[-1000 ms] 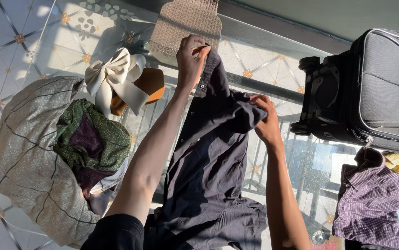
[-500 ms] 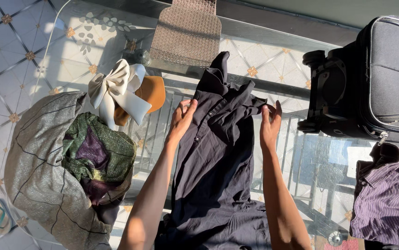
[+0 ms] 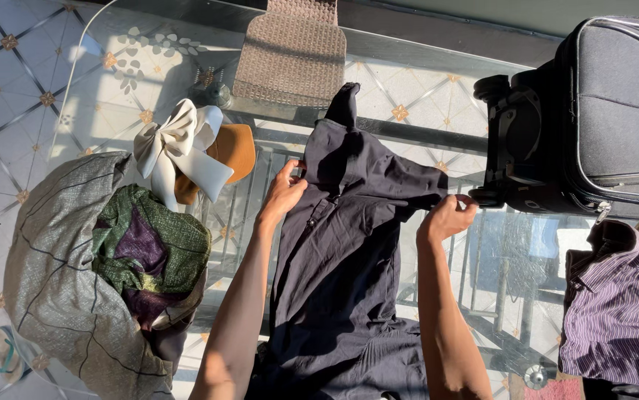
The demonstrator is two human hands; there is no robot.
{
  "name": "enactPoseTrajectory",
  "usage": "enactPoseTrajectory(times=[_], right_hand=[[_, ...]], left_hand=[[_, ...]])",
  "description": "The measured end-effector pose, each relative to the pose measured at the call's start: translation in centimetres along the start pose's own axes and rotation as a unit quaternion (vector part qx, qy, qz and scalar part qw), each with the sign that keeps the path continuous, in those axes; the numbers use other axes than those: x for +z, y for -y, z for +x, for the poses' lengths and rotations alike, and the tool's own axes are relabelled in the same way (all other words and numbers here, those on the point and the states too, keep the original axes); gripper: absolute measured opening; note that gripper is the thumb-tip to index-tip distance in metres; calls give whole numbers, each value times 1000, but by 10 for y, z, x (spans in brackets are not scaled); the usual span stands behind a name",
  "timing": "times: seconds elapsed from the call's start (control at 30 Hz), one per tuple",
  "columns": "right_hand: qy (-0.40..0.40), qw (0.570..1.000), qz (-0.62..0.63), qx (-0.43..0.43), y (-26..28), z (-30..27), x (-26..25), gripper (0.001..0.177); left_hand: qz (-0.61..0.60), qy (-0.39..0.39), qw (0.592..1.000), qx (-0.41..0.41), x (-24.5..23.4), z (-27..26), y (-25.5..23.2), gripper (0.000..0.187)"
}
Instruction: The person folds a purple striped shirt on a glass table, smoothing the fabric and aligning the edges before folding it into a compact square. They then pick up a dark gray shirt, unfold it, and begin folding it in the same manner.
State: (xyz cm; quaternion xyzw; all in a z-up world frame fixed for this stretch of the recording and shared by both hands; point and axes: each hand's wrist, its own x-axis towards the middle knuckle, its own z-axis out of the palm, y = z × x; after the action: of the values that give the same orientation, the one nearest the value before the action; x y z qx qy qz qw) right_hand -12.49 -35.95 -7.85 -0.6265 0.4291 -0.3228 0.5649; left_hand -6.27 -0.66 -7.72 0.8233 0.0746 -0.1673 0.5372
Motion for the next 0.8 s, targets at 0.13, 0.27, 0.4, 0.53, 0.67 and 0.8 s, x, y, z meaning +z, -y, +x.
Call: enactPoseTrajectory(times=[0.13, 0.27, 0.4, 0.53, 0.67, 0.8], right_hand=[[-35, 974, -122, -187, -1, 14, 1, 22], [287, 904, -176, -263, 34, 51, 51, 29], [457, 808, -292, -228, 46, 55, 121, 35], [513, 748, -348, -238, 30, 39, 159, 42], [593, 709, -267, -272, 46, 33, 162, 23], [410, 832, -179, -330, 81, 12, 138, 18]], left_hand=[[-95, -146, 985, -15, -2, 32, -9, 26], [42, -163, 980, 105, 6, 89, -40, 29], [39, -84, 995, 28, 27, 134, -76, 73], [42, 5, 999, 2, 45, 176, -72, 96], [22, 78, 997, -3, 43, 185, -51, 65], [17, 24, 998, -64, 30, 173, -46, 71]])
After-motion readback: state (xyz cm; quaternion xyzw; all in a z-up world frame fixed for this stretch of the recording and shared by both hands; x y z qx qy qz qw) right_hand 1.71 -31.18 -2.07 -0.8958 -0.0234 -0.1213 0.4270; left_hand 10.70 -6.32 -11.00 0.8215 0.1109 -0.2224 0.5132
